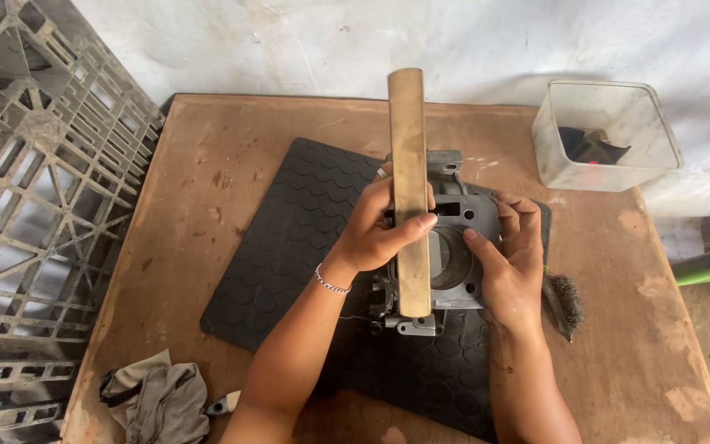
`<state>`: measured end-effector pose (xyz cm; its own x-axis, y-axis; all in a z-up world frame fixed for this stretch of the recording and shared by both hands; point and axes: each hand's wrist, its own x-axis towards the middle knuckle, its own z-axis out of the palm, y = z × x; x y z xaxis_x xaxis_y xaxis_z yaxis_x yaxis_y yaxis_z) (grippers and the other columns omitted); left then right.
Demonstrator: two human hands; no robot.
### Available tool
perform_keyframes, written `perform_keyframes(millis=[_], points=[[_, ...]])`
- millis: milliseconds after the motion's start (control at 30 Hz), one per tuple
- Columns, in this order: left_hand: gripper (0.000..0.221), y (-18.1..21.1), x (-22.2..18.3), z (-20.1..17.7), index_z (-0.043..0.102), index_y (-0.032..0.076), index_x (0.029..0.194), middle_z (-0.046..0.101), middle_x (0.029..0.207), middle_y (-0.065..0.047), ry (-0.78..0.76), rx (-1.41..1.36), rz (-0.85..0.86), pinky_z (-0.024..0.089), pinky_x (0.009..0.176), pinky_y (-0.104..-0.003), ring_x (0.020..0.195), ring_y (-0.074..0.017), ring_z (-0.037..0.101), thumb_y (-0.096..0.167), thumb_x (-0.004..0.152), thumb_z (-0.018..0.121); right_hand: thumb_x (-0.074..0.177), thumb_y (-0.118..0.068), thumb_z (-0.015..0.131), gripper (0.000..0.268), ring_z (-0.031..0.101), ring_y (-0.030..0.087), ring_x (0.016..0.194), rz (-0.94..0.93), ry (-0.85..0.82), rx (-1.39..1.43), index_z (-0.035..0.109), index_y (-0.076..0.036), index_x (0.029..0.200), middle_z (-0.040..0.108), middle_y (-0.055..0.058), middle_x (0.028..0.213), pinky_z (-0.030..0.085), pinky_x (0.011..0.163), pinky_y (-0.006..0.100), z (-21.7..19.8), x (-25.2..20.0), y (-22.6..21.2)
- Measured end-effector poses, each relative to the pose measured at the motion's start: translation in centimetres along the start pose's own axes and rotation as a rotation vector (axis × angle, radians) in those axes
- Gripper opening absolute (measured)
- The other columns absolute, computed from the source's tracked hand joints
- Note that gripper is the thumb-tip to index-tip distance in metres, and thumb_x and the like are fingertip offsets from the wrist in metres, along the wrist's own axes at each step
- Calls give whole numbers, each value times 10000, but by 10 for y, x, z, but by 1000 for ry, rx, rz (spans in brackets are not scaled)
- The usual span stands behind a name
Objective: Cleaning and scrubbing an engine cylinder block using a wire brush and a piece of wood.
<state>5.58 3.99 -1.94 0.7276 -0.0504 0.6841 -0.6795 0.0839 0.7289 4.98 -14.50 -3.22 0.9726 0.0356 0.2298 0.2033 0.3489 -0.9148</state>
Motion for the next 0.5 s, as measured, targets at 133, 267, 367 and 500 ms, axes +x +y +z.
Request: perform_keyframes(millis=[133, 267, 367, 500], points=[[243, 33, 7, 2, 643, 113, 846, 565, 731, -37, -89, 136, 26, 369, 904, -378, 761, -173, 497, 333, 899, 732, 886, 86, 642, 591, 588, 188, 1167, -3, 7, -68, 419, -49, 1416, 559, 96, 1326, 553, 924, 321, 1, 0, -2], [213, 25, 4, -6, 623, 99, 865, 587, 728, -67, -105, 156, -47, 394, 862, -400, 743, -212, 524, 274, 947, 712, 876, 29, 640, 621, 583, 281, 1180, 95, 38, -133, 476, 7, 1474, 582, 182, 1306, 541, 952, 421, 5, -2, -7], [193, 18, 5, -10, 639, 93, 878, 610, 729, -73, -82, 89, -131, 438, 828, -401, 730, -225, 551, 254, 950, 719, 875, -3, 668, 546, 652, 227, 1053, 154, 68, -134, 583, -22, 1414, 661, 143, 1167, 576, 862, 370, 4, -5, -3], [307, 47, -1, -1, 578, 75, 786, 589, 760, -93, -169, 168, -123, 421, 921, -460, 917, -290, 580, 275, 882, 791, 888, -28, 692, 498, 667, 263, 975, 173, 101, -143, 617, -21, 1381, 685, 196, 1101, 584, 826, 418, -1, -6, -2]])
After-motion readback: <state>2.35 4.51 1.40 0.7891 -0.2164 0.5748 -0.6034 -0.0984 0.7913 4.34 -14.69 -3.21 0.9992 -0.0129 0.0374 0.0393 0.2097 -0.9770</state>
